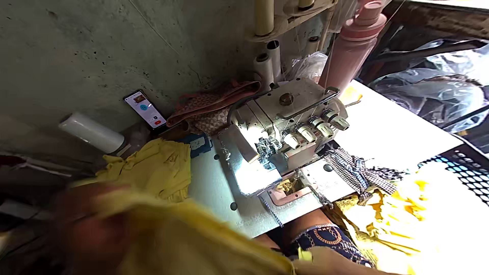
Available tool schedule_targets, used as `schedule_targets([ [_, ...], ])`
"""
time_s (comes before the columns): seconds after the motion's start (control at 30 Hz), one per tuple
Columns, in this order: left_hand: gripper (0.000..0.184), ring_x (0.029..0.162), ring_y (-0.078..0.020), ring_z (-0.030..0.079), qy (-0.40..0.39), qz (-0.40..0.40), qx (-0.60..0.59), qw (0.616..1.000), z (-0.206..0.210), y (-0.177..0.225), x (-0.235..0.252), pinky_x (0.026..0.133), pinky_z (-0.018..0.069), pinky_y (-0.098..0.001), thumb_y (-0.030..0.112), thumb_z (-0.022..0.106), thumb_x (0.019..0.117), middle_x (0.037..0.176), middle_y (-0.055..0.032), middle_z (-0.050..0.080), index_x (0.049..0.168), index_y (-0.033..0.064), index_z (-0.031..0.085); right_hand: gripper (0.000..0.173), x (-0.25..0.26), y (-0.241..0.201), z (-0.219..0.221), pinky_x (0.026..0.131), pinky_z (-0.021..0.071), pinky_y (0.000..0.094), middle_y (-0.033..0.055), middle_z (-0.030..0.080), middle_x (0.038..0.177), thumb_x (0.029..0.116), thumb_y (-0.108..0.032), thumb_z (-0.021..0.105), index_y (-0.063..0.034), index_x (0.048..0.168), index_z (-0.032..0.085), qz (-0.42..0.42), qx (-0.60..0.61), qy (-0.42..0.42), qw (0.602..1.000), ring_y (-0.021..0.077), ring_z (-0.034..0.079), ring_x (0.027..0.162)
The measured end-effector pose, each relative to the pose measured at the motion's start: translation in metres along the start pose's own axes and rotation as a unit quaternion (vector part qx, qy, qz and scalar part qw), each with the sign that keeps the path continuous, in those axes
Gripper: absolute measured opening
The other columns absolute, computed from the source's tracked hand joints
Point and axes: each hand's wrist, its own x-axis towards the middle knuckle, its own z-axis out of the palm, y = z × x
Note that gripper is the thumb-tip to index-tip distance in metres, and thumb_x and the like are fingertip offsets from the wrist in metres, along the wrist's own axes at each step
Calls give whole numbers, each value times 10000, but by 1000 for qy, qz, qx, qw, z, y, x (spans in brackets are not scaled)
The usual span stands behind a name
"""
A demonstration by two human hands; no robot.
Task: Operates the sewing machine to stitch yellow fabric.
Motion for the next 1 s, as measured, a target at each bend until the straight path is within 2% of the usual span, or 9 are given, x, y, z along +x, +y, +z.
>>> schedule_targets([
  [0.1,268,938,-320,710,-90,23,-164,982,133,62,8,884,546,-459,206,555,1004,956,-175,729,990,-13,710,122,-82,43,40,557,566,591,228,714,947,884,-10,695,-14,997,740,253,-17,-163,954,418,702,668],
  [0.17,312,949,-282,671,-161,-2,-268,950,186,86,5,951,477,-478,251,531,1005,904,-117,711,912,24,724,230,-116,65,56,678,550,683,282,710,1083,878,27,678,-13,1094,746,382,-4,-195,903,502,711,825],
  [0.4,345,998,-213,611,-248,-57,-325,911,187,101,8,1000,383,-474,334,552,1015,918,-67,678,900,63,732,236,-106,73,15,823,506,731,297,664,1216,908,-86,714,-114,1128,796,476,89,-280,829,527,663,1029],
  [0.47,337,979,-233,624,-245,-47,-322,913,183,106,10,990,393,-484,321,569,1008,900,-91,677,892,49,729,176,-80,74,-21,831,497,743,261,703,1196,929,-118,720,-77,1080,801,441,91,-282,847,513,675,1045],
  [0.53,327,883,-232,608,-233,-31,-324,916,184,112,12,906,414,-459,307,579,1000,820,-89,631,840,44,691,133,-49,68,-49,706,572,643,170,753,1049,899,-87,711,-71,1003,793,352,47,-119,927,390,737,893],
  [0.63,321,834,-229,604,-217,-24,-331,918,187,119,10,872,427,-450,300,589,998,791,-89,609,826,42,672,235,11,74,-52,646,559,205,4,717,975,1009,-329,606,-159,1076,755,229,-44,174,957,45,672,794],
  [0.7,293,831,-211,597,-211,-26,-331,920,188,119,7,869,422,-429,288,587,994,791,-75,609,843,54,679,324,45,81,-43,659,528,173,48,706,981,1010,-381,624,-110,1119,763,215,-36,242,946,43,643,790],
  [0.87,295,905,-196,597,-162,-30,-324,932,196,113,-3,915,401,-436,322,581,997,837,-57,634,866,87,700,234,75,92,-22,604,431,97,-31,659,812,954,-252,648,-60,844,725,283,109,277,912,-63,537,675],
  [1.0,235,991,-173,635,-80,-37,-344,935,205,115,-9,968,403,-395,319,654,939,955,-59,720,974,94,713,134,78,91,-29,462,445,98,-133,650,727,952,-99,619,-122,859,713,352,357,287,816,-87,508,498],
])
